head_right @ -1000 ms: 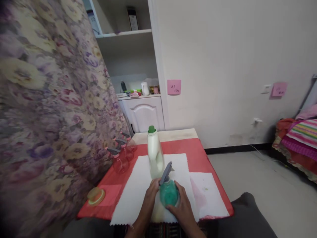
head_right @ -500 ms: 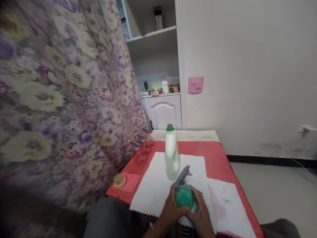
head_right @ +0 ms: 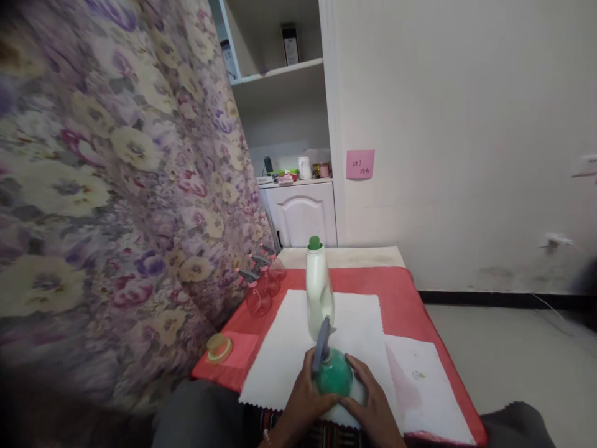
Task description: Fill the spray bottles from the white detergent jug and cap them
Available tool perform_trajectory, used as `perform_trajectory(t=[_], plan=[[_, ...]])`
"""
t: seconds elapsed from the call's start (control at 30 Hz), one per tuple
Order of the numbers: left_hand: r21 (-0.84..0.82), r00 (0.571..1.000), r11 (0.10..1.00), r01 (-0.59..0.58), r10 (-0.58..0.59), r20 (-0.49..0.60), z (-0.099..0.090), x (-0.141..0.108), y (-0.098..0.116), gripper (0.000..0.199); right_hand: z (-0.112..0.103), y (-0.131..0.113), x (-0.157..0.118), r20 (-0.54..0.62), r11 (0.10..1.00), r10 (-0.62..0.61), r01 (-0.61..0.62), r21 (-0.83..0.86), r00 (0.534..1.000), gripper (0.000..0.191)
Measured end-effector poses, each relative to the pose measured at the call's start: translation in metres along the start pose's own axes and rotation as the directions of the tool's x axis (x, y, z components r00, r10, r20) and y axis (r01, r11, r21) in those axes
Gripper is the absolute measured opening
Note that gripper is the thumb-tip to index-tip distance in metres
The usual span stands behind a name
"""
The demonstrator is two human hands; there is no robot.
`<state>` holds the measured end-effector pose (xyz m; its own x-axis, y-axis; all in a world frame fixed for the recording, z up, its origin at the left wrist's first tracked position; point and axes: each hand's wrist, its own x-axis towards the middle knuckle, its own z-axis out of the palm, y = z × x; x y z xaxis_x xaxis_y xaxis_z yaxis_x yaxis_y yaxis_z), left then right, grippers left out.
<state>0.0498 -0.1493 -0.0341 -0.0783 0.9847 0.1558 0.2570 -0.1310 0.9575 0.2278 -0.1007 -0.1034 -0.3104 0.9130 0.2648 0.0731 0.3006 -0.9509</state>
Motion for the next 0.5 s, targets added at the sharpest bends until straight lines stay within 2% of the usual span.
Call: perform_trajectory(t=[0.13,0.2,0.27,0.4,0.5], plan=[[0.114,0.972,0.991,0.073,-0.045,-0.230,0.005,0.000,-0.007,0.076,0.001,0.003,0.001,-0.003,1.000,-0.012,0.012,0.007,1.000,0.052],[0.144,0.957,0.987,0.077,-0.033,-0.287,0.008,0.000,-0.013,0.081,0.001,0.002,0.000,0.014,1.000,-0.014,0.014,-0.006,1.000,0.051],[0.183,0.960,0.982,0.051,0.003,-0.280,0.010,-0.001,-0.017,0.085,0.002,0.000,0.000,0.020,0.999,-0.028,0.029,-0.028,0.999,0.049],[0.278,0.985,0.960,-0.015,0.062,-0.161,0.002,-0.003,-0.018,0.079,0.002,-0.001,-0.001,0.028,0.997,-0.057,0.058,-0.054,0.998,0.049],[0.314,0.995,0.950,-0.006,0.037,-0.093,-0.008,-0.001,-0.014,0.081,0.002,0.000,-0.001,0.045,0.994,-0.078,0.081,-0.072,0.996,0.048]])
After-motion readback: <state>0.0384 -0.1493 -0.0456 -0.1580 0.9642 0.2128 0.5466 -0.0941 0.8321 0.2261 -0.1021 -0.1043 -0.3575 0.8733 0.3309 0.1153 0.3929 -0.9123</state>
